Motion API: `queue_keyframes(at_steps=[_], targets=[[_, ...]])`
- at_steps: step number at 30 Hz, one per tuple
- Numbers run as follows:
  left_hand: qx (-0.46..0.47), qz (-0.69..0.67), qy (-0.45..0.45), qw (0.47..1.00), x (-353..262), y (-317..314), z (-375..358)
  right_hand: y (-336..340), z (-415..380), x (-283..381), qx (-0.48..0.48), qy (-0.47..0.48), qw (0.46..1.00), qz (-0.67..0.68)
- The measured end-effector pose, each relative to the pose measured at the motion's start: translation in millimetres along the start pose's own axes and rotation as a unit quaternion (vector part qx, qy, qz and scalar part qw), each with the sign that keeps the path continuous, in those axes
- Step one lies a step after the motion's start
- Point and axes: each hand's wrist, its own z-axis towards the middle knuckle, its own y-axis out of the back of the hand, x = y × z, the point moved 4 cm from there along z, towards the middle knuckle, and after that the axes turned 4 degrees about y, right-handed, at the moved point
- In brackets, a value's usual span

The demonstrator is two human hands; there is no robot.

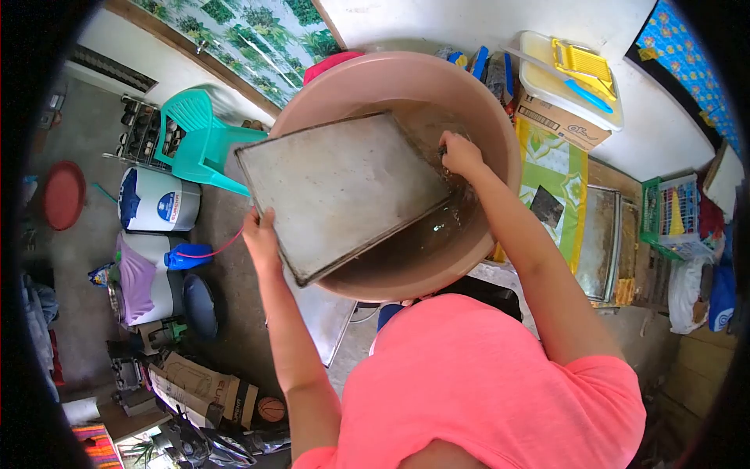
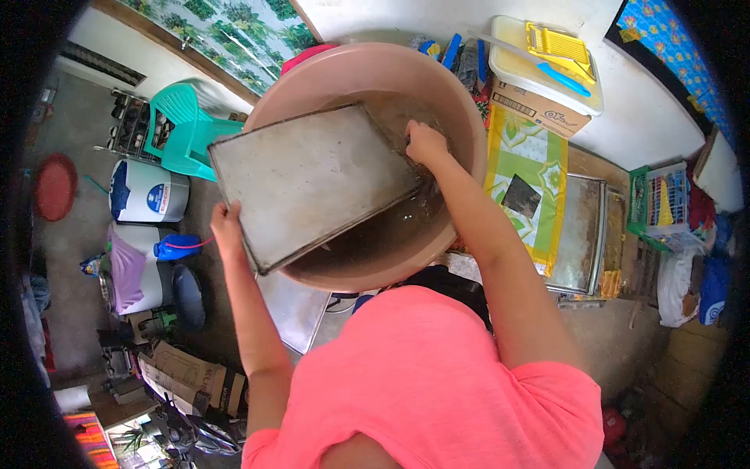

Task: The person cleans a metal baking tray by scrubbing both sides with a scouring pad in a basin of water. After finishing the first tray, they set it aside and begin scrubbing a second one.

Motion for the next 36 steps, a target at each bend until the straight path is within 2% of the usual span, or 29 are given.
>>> queue_keyframes(at_steps=[2,5,8,10,11,15,18,20,23,28,29,35,36], targets=[[0.023,0.065,-0.03,0.997,-14,15,31,5,5,-3,-0.017,-0.009,1.0,0.018],[0.067,0.043,-0.08,0.994,-53,15,54,0,10,4,-0.022,0.02,0.999,0.026],[0.131,0.018,-0.072,0.989,-87,14,74,2,10,14,-0.005,0.056,0.998,0.042],[0.182,0.042,-0.111,0.976,-118,11,78,8,10,19,-0.032,0.044,0.997,0.058],[0.209,0.053,-0.131,0.968,-131,8,81,11,10,21,-0.047,0.038,0.996,0.065],[0.201,0.205,-0.297,0.911,-165,-10,95,17,11,21,-0.082,0.018,0.991,0.101],[0.167,0.297,-0.282,0.897,-160,-35,126,18,16,21,-0.125,0.026,0.983,0.132],[0.15,0.274,-0.287,0.906,-150,-54,149,26,15,22,-0.142,0.034,0.977,0.159],[0.118,0.303,-0.263,0.908,-143,-78,167,16,19,19,-0.106,0.052,0.977,0.175],[0.022,0.428,-0.199,0.882,-139,-116,169,8,14,17,-0.001,-0.012,0.994,0.113],[0.042,0.399,-0.184,0.897,-121,-125,188,6,13,16,0.019,-0.02,0.995,0.101],[0.09,0.422,-0.143,0.891,-76,-165,204,-10,11,11,0.075,-0.036,0.996,0.035],[0.068,0.411,-0.164,0.894,-67,-170,210,-14,11,8,0.077,-0.036,0.996,0.023]])
